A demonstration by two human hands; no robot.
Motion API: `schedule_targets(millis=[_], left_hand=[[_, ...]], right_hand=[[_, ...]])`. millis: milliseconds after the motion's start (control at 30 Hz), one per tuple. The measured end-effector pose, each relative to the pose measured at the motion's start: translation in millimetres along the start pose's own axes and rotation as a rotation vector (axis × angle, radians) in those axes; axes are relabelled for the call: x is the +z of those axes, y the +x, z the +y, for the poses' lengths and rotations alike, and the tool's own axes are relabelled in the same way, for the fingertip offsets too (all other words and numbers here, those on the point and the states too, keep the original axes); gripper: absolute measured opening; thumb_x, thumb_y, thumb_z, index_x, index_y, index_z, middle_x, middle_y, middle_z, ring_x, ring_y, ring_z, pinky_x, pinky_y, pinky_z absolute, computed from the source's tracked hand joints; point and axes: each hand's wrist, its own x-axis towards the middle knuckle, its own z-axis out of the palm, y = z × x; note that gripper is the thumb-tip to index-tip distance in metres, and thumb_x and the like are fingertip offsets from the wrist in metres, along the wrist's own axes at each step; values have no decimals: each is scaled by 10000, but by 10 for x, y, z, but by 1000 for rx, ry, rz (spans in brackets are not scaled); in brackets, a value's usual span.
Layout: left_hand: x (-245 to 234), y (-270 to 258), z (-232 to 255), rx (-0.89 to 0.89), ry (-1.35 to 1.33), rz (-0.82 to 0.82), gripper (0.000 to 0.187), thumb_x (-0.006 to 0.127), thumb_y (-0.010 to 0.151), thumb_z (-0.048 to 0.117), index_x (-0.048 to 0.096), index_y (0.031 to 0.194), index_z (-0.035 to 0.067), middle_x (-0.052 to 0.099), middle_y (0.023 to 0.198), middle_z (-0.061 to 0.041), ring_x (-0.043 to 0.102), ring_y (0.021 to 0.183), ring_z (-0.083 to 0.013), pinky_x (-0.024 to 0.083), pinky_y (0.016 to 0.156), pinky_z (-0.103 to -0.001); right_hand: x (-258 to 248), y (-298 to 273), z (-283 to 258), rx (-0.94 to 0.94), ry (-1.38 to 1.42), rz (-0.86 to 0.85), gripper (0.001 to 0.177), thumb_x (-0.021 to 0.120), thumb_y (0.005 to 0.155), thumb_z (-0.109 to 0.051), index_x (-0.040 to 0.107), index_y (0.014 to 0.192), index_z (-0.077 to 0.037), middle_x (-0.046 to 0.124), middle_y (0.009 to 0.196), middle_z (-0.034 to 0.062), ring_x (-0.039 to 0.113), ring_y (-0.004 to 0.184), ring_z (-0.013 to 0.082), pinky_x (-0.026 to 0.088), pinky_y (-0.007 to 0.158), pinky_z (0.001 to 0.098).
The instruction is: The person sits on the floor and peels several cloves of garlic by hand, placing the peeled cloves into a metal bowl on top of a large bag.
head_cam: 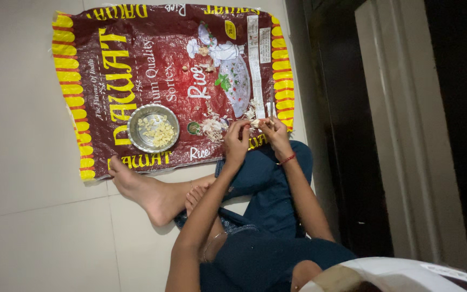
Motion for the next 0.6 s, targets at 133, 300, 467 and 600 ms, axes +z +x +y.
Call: schedule_targets(millis=[133,300,467,600], left_hand=[[-16,18,48,-105,-102,-28,146,730,932,115,696,1040,23,709,985,-107,723,835,-201,568,744,-309],[-40,12,34,-94,-29,-27,114,746,941,120,715,994,24,706,911,-99,707,769,-189,550,702,-312],[-19,25,29,-65,-60,-14,88,721,945,85,703,1001,20,697,918,-102,697,767,-190,546,698,-311],[-26,24,43,-88,-104,-16,97,717,944,88,689,1012,24,691,948,-97,704,774,-185,555,701,-304]], right_hand=[[23,-1,18,1,-24,-24,172,737,974,-208,671,1047,-67,649,920,-53,567,823,32,460,731,213],[29,-22,-22,22,49,-48,169,722,981,-210,662,1062,-74,629,902,-55,529,754,14,416,649,188],[12,-21,-173,220,259,-58,154,655,992,-149,654,1120,-64,621,874,-86,504,655,7,381,564,183],[-38,-13,-158,243,358,-169,151,619,1035,-159,665,1145,-67,516,711,-114,387,527,-4,281,459,191]])
